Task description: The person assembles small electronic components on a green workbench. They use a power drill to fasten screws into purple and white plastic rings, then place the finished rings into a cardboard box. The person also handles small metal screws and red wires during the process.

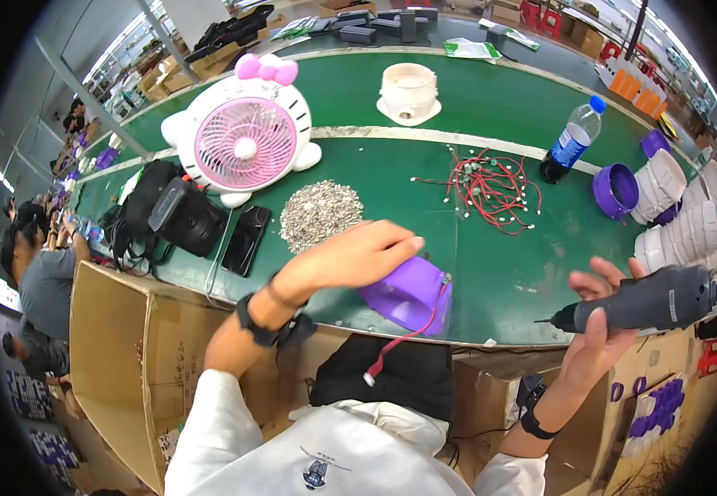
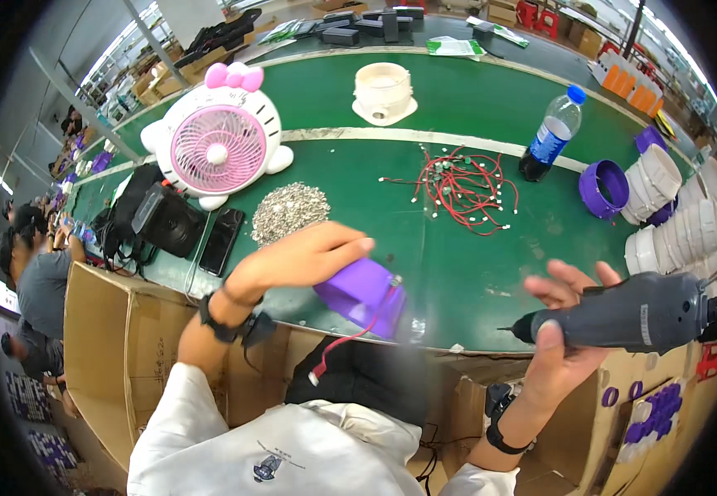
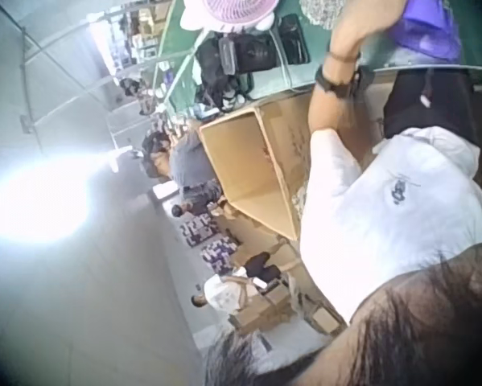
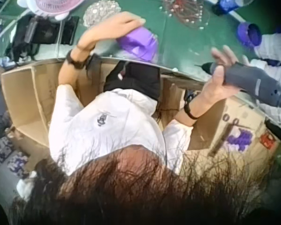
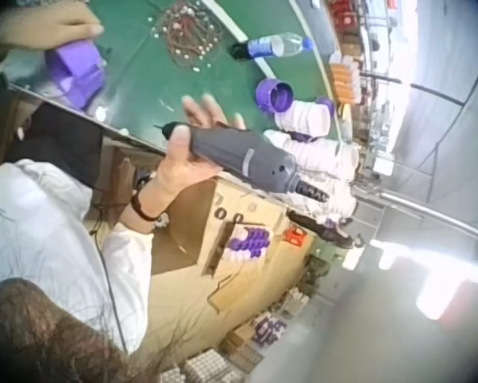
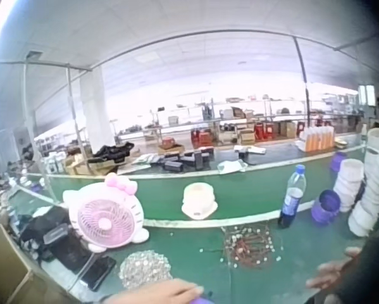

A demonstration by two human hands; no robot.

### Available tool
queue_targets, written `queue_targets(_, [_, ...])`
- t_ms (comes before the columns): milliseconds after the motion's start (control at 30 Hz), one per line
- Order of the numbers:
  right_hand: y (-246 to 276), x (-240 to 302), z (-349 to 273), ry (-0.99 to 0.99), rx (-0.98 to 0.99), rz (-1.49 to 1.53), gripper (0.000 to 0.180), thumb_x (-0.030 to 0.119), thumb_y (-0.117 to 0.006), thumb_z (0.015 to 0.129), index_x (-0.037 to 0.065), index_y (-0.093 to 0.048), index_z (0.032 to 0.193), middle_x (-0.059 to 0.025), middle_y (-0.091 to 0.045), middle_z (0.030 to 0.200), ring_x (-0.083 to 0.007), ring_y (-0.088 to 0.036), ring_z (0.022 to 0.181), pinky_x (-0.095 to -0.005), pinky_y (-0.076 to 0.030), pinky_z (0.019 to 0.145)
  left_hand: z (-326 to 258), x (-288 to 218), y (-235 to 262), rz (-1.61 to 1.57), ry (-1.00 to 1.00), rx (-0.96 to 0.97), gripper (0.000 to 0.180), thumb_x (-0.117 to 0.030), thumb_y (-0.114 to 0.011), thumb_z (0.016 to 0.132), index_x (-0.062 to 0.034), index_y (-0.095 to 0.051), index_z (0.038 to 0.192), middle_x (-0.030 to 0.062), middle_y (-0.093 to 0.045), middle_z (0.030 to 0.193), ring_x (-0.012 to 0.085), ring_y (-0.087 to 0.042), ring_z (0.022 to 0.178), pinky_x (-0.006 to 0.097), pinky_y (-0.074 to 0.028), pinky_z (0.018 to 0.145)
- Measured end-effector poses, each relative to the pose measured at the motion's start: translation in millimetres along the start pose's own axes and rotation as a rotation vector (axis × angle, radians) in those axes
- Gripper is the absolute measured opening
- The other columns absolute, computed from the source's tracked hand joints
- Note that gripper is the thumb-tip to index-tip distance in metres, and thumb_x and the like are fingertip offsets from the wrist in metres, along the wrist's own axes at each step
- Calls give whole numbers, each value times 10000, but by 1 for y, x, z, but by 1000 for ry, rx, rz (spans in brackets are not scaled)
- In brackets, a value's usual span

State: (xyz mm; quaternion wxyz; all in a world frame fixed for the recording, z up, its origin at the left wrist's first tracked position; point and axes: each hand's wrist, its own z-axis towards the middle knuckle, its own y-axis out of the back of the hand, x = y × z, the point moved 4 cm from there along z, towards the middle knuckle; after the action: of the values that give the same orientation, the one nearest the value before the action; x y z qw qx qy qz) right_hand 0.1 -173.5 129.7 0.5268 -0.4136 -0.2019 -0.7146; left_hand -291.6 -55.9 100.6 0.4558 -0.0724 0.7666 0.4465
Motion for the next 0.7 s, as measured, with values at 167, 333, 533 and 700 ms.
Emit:
queue_targets(167, [-7,3,4,-15,-26,111,445,109,-612,917,-20,-440,1307,-165,-610,1008,-182,-600,633,-297,-500,650,46,-16,-3,210,-36,158,498,-407,-497,1037,24,-601,810,160,-600,687,307,-540,603,443,-454,627])
queue_targets(333, [-17,21,11,19,-198,74,563,148,-635,885,-36,-392,1358,-170,-592,1041,-176,-588,629,-297,-490,614,26,-23,4,426,-526,-184,421,-425,-626,970,-39,-652,802,120,-610,825,318,-579,779,437,-474,707])
queue_targets(533, [-40,15,13,-22,70,377,349,194,-699,901,50,-449,1098,-76,-530,809,-103,-451,469,-237,-404,410,-21,25,-43,370,-420,-384,202,-300,-768,854,-118,-728,932,13,-633,1027,256,-570,957,399,-426,895])
queue_targets(700, [-87,-12,0,-162,154,413,413,271,-788,897,56,-455,1013,-47,-523,724,-82,-438,456,-228,-395,394,-36,2,-79,304,-435,-650,245,-234,-818,790,-166,-744,1013,-26,-651,1058,210,-581,1001,389,-378,930])
